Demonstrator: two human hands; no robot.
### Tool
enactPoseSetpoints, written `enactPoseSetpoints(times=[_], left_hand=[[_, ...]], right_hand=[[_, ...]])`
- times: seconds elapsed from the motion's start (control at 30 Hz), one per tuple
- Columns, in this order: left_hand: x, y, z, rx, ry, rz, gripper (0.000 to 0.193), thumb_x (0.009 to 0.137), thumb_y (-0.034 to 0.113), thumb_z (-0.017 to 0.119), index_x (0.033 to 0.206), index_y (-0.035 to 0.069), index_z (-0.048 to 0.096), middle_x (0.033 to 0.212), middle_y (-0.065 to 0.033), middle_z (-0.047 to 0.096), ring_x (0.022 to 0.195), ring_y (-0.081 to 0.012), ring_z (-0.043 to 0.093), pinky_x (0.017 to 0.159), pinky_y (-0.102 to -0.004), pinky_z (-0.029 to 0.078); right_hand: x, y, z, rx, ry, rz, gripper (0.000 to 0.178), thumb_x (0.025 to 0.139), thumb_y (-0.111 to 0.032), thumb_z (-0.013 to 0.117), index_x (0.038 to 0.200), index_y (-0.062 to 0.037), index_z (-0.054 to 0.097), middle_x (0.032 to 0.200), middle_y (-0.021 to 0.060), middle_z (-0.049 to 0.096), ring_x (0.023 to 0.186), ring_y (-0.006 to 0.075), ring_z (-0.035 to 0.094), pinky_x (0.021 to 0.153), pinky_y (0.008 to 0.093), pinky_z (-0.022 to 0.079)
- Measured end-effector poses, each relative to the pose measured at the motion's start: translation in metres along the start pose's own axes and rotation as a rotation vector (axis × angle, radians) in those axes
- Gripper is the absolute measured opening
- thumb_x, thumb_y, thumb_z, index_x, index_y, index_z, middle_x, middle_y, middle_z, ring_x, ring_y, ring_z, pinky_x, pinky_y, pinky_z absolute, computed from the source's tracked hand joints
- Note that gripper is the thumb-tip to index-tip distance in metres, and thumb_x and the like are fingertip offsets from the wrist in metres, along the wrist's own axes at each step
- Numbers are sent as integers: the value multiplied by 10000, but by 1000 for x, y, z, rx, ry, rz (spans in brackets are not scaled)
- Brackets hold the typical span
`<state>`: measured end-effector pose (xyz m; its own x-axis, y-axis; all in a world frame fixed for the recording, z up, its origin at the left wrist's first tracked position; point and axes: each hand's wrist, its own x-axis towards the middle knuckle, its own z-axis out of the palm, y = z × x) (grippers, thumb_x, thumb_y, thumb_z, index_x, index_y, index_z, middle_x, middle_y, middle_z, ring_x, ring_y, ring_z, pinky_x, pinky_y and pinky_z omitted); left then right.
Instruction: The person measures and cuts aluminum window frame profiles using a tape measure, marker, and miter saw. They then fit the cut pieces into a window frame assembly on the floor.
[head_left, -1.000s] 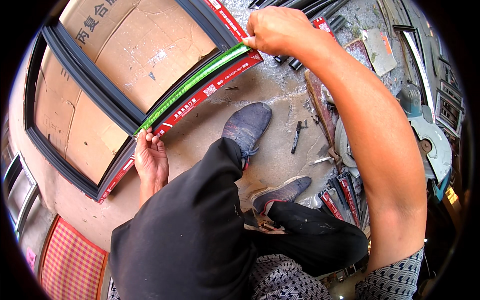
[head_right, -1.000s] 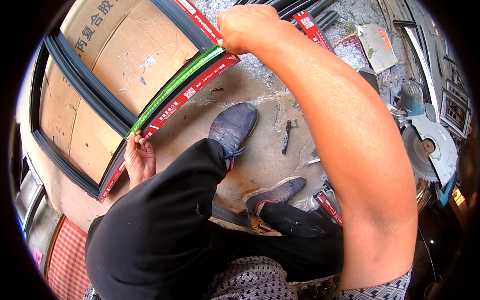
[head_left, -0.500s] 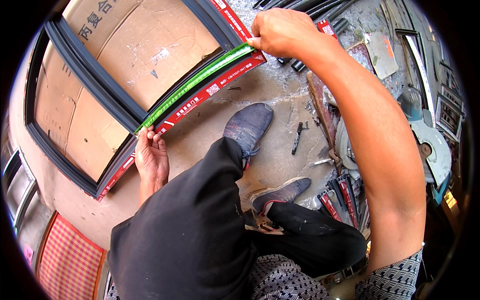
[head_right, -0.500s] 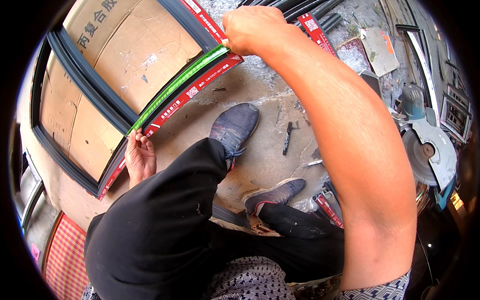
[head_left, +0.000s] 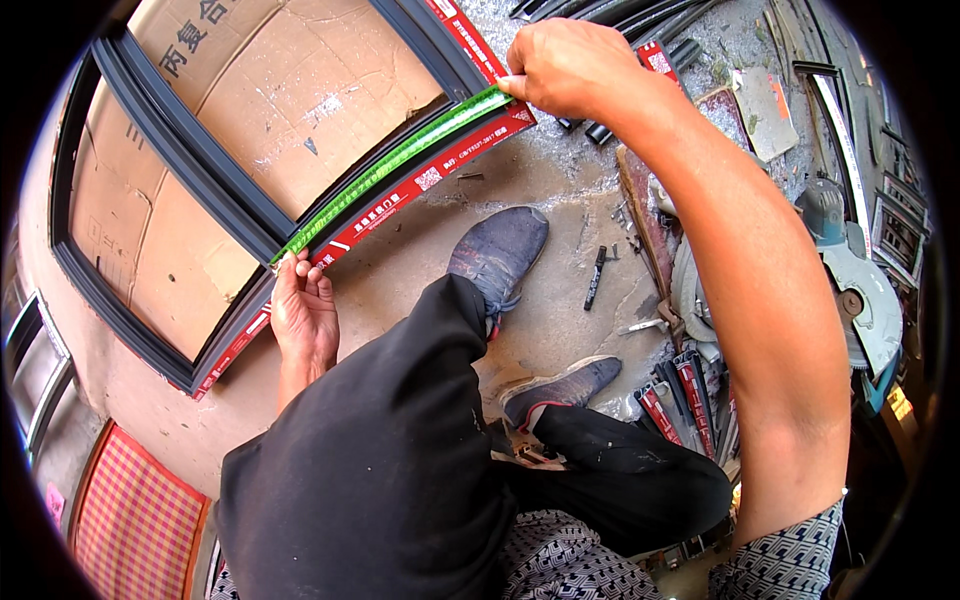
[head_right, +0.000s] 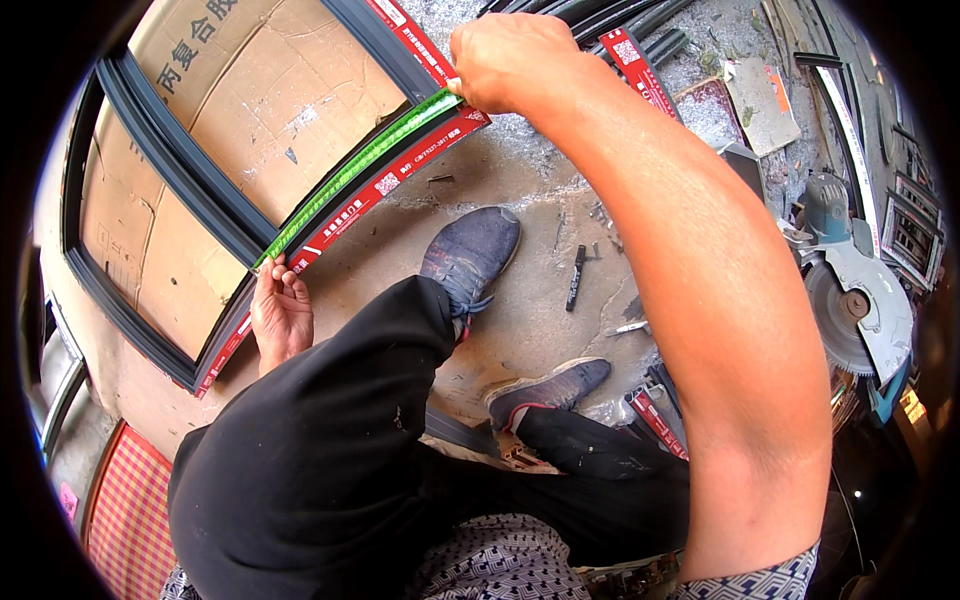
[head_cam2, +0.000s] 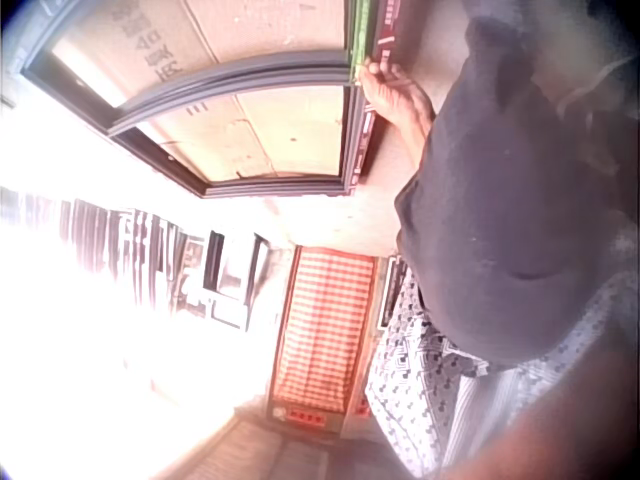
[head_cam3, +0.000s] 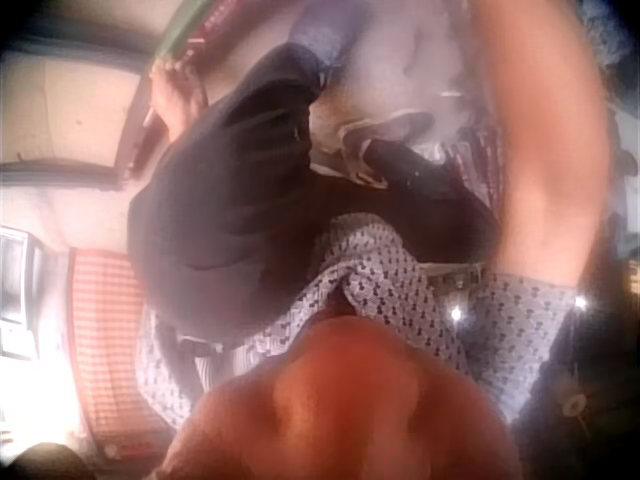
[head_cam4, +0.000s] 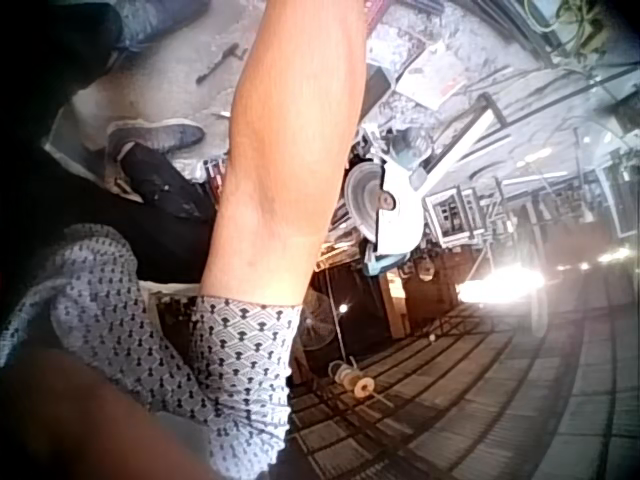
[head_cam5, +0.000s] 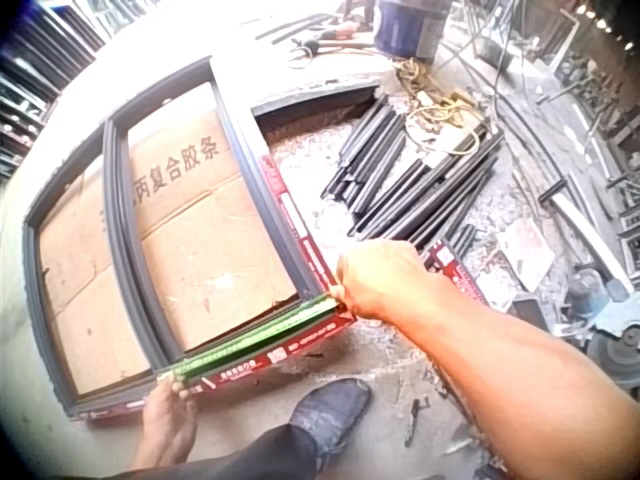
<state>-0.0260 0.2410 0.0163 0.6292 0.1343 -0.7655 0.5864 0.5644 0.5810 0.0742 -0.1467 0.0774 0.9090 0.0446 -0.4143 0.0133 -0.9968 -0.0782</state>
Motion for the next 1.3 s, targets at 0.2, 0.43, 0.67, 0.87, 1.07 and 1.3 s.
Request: enactPoseSetpoints(times=[0.2,0.43,0.67,0.87,1.07,1.3], left_hand=[[0,0,1,4,6,8,132,1045,200,670,1053,69,677,861,29,682,743,-80,641,707,-228,561],[-1,0,0,8,4,10,126,1046,203,668,1050,78,677,871,27,688,749,-81,646,704,-226,566],[1,0,-3,19,-9,17,133,1048,213,666,1059,81,677,881,29,694,749,-77,651,685,-224,568],[0,0,-1,38,7,22,155,1048,224,668,1079,72,671,857,45,672,754,-75,641,699,-220,557],[-3,2,1,14,-15,20,182,1041,223,680,1088,49,665,856,37,662,781,-83,621,744,-225,536],[4,6,-3,26,-52,46,191,1026,218,705,1068,39,654,861,12,662,800,-108,624,755,-242,534]], right_hand=[[1,1,-2,-4,-6,-4,308,949,-405,719,1017,-120,814,934,152,777,927,322,757,846,459,587],[3,-6,-12,-10,-148,68,325,918,-382,766,1158,-163,777,1130,123,773,1079,295,740,914,450,579],[2,-3,-9,14,-119,46,304,929,-381,746,1119,-146,783,1069,122,776,1029,305,744,890,457,577],[0,-5,-11,22,-127,60,309,917,-349,752,1167,-168,771,1132,105,775,1074,294,742,911,456,578],[-9,-5,-5,31,-79,65,256,916,-325,746,1118,-173,786,1115,98,779,1067,296,746,888,454,593],[-34,1,5,86,-5,64,299,948,-411,728,1086,-156,799,1089,110,772,1074,295,739,864,459,595]])
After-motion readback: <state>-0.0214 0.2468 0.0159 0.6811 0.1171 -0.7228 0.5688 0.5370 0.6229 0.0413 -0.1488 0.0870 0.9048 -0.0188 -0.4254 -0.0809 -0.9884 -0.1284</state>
